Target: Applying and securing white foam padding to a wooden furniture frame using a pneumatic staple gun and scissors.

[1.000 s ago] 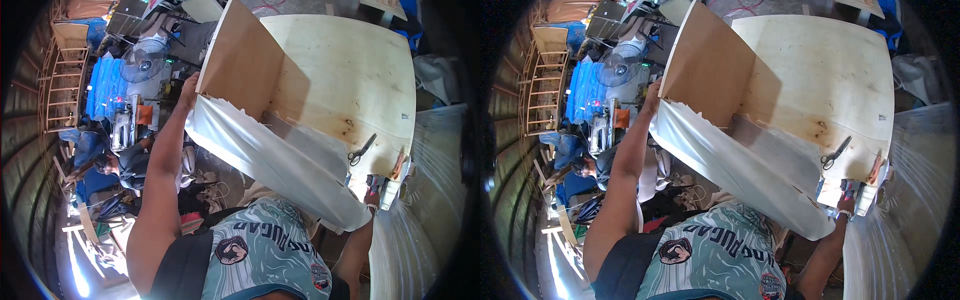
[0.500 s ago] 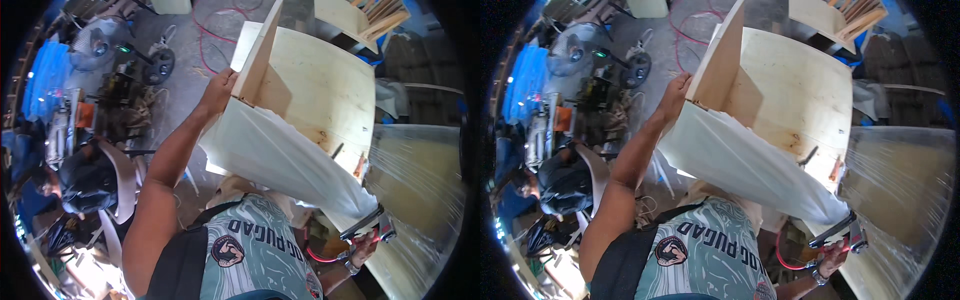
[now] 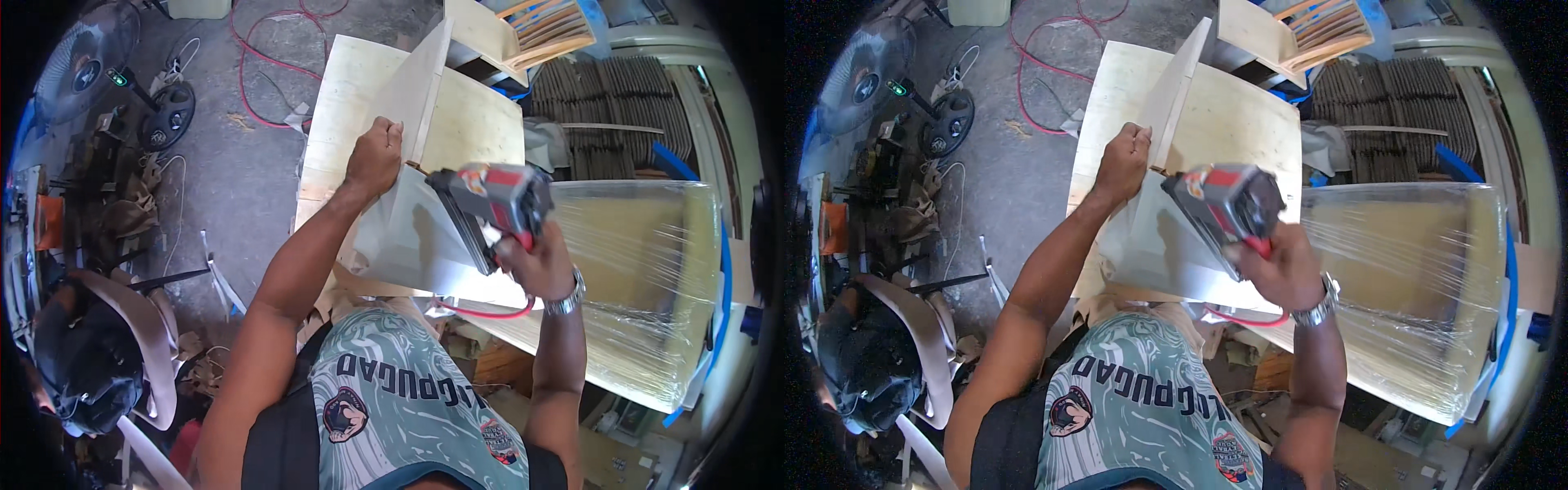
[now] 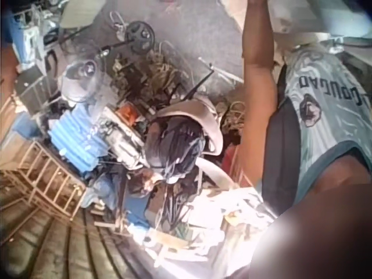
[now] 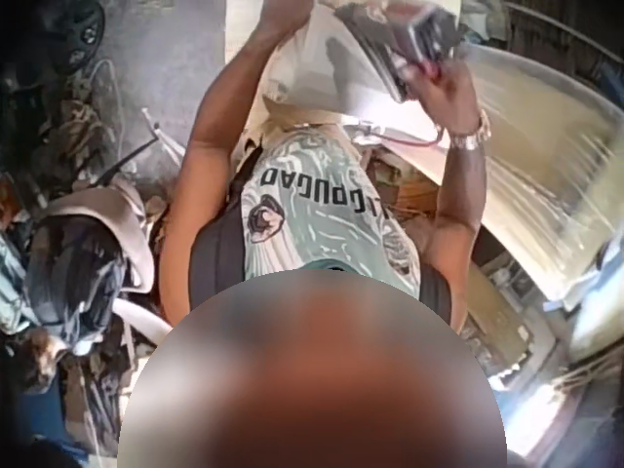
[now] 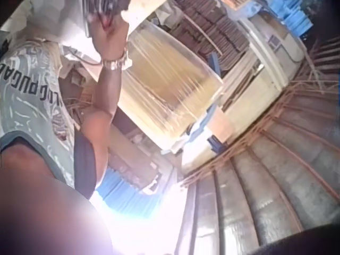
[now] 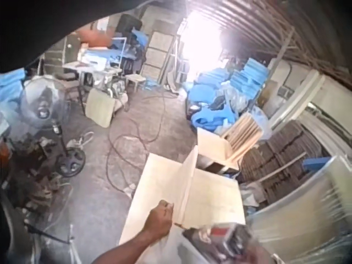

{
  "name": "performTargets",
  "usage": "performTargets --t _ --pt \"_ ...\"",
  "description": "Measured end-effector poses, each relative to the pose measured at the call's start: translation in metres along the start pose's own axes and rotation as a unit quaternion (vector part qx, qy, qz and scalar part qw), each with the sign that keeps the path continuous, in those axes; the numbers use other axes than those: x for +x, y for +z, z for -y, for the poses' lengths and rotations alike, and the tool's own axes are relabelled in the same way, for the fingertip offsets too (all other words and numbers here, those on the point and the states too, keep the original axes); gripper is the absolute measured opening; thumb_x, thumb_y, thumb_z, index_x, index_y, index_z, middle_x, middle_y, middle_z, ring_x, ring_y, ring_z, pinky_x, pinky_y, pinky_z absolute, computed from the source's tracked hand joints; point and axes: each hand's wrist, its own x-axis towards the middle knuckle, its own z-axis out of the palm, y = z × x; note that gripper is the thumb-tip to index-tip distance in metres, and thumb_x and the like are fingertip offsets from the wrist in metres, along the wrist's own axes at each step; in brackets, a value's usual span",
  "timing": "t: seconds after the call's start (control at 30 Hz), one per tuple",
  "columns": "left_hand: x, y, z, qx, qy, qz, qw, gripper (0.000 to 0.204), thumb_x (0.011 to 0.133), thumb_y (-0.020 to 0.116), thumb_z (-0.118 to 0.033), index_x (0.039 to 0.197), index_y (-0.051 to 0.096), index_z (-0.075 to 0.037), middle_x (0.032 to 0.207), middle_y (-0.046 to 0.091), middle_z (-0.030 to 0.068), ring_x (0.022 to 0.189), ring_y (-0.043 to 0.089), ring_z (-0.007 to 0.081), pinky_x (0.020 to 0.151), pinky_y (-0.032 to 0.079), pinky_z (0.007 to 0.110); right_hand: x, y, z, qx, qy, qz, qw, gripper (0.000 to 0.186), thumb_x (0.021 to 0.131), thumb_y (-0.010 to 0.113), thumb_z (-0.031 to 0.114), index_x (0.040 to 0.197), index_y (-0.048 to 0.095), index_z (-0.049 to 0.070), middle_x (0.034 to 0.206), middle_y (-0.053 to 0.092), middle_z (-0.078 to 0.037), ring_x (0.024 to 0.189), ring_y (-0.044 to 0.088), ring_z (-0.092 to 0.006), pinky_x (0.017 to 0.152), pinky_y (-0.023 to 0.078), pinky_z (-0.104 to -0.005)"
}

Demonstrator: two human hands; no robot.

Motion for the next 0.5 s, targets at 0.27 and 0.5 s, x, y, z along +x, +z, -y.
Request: performTargets --t 0.27,0.5 --pt "-0.002 -0.004 0.000 -0.022 -0.014 0.012 1.000 0.033 0.101 0.045 -0.033 0.102 0.057 -0.001 0.086 0.066 0.0266 0.087 0.064 0.0465 0.076 0.049 0.052 0.042 0.015 0.012 -0.028 0.068 0.042 0.996 0.025 0.091 0.072 0.022 0.101 0.066 0.000 0.064 0.060 0.002 0.056 0.052 -0.0067 0.051 0.043 -0.0248" --pt "0.000 -0.005 0.000 -0.020 -0.017 0.025 0.999 0.034 0.101 0.044 -0.033 0.103 0.057 -0.002 0.086 0.066 0.0265 0.088 0.064 0.0466 0.077 0.049 0.053 0.044 0.015 0.003 -0.104 0.014 0.027 0.994 0.025 0.093 0.069 0.025 0.088 0.064 0.001 0.062 0.057 0.002 0.055 0.052 -0.0054 0.051 0.042 -0.0241"
